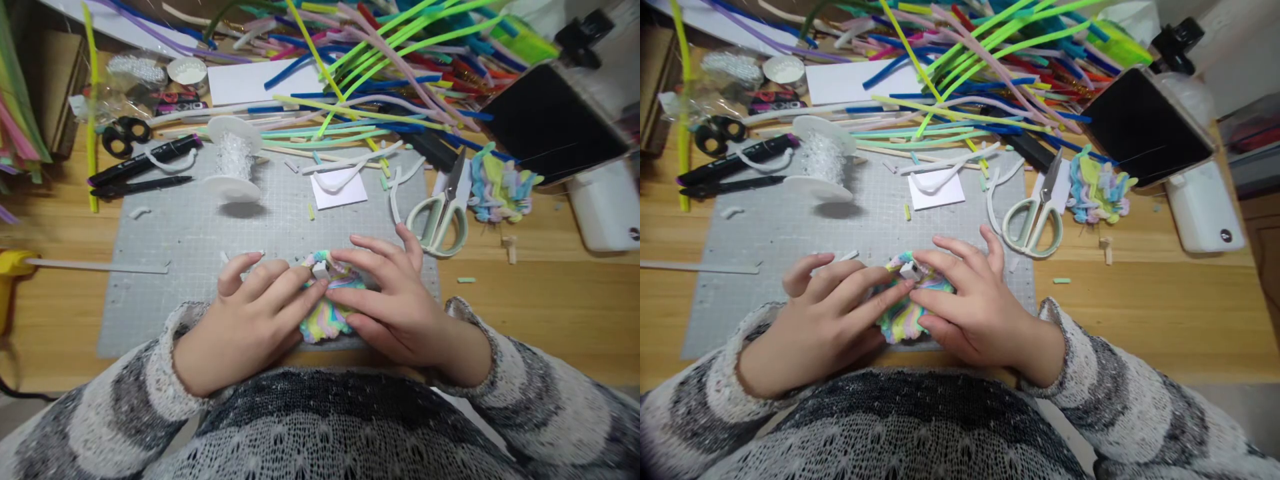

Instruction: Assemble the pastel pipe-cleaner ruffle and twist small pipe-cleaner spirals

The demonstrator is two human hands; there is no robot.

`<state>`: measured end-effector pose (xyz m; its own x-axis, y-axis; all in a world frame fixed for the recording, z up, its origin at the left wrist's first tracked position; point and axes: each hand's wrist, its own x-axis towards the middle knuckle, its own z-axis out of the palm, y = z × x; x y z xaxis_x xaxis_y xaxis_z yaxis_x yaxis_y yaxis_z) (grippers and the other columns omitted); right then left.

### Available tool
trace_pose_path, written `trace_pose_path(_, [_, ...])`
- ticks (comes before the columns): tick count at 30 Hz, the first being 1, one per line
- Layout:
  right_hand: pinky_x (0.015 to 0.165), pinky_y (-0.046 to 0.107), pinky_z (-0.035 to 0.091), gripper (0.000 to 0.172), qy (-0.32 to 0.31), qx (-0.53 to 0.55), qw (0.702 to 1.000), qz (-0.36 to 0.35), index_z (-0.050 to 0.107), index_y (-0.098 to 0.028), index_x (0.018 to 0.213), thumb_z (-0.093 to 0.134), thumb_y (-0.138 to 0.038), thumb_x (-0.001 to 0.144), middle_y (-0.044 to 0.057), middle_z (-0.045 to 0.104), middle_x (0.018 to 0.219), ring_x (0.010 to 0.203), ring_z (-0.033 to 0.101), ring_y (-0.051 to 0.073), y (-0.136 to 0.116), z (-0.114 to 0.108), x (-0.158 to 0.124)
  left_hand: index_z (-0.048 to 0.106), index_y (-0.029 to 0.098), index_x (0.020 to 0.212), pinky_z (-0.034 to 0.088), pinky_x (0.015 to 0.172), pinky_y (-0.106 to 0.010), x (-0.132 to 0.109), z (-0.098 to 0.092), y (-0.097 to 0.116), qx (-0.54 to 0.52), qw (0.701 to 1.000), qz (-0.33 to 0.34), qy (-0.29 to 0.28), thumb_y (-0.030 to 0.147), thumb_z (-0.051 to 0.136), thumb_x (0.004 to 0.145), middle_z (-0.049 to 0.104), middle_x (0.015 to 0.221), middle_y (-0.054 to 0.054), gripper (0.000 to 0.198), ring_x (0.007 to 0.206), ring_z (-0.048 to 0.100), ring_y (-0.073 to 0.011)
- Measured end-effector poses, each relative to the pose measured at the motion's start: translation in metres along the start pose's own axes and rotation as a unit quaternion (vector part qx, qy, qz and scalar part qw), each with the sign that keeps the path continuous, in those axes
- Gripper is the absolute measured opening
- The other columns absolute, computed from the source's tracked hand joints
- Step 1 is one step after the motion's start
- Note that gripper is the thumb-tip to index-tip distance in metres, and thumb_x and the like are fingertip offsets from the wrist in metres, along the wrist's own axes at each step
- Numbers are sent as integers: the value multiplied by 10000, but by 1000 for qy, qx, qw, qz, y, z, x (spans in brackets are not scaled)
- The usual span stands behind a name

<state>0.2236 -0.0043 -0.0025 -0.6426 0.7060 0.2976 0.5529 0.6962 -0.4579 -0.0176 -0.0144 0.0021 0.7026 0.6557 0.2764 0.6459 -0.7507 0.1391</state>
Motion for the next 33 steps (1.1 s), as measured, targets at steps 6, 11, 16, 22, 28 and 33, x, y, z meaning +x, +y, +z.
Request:
trace_pose_path(6, [1104,671,74,245,2,-13,1000,-4,721,-266,982,491,-321,919,85,582,1293,1296,426,310,-1,-1,1,612,169,1222,268,1033,-452,0,0,-1,1,1000,1,-2,207,509,862,657,1165,-63,376,1065,514,-252])
trace_pose_path(11, [1102,676,82,245,8,-12,1000,-8,728,-257,968,498,-324,918,94,593,1282,1286,440,310,-1,-1,1,637,164,1179,279,1015,-450,0,1,-1,10,1000,2,7,243,456,914,670,1145,-61,330,1044,526,-245])
trace_pose_path(16, [1090,681,101,247,5,-11,1000,-9,725,-253,978,496,-325,920,99,597,1279,1284,444,312,-1,-1,1,638,163,1177,283,1012,-453,0,1,-1,14,1000,-5,5,261,452,919,672,1133,-60,333,1044,532,-249])
trace_pose_path(22, [1081,688,104,242,7,-9,1000,-7,722,-249,977,500,-326,919,102,598,1278,1278,451,320,0,-1,0,640,166,1160,296,1004,-449,0,0,-1,14,1000,-6,0,257,469,895,670,1128,-60,328,1046,540,-250])
trace_pose_path(28, [1096,675,119,247,16,12,1000,9,704,-211,1006,491,-305,924,114,623,1245,1267,468,308,1,0,1,598,171,1215,304,990,-457,1,0,0,17,1000,-7,-9,234,518,849,660,1159,-68,380,1062,529,-264])
trace_pose_path(33, [1086,686,123,215,36,-4,999,-10,717,-242,952,514,-296,907,92,636,1238,1251,484,307,1,-2,1,602,199,1186,296,997,-453,2,1,0,9,1000,6,8,203,531,862,668,1132,-54,331,1046,528,-247])
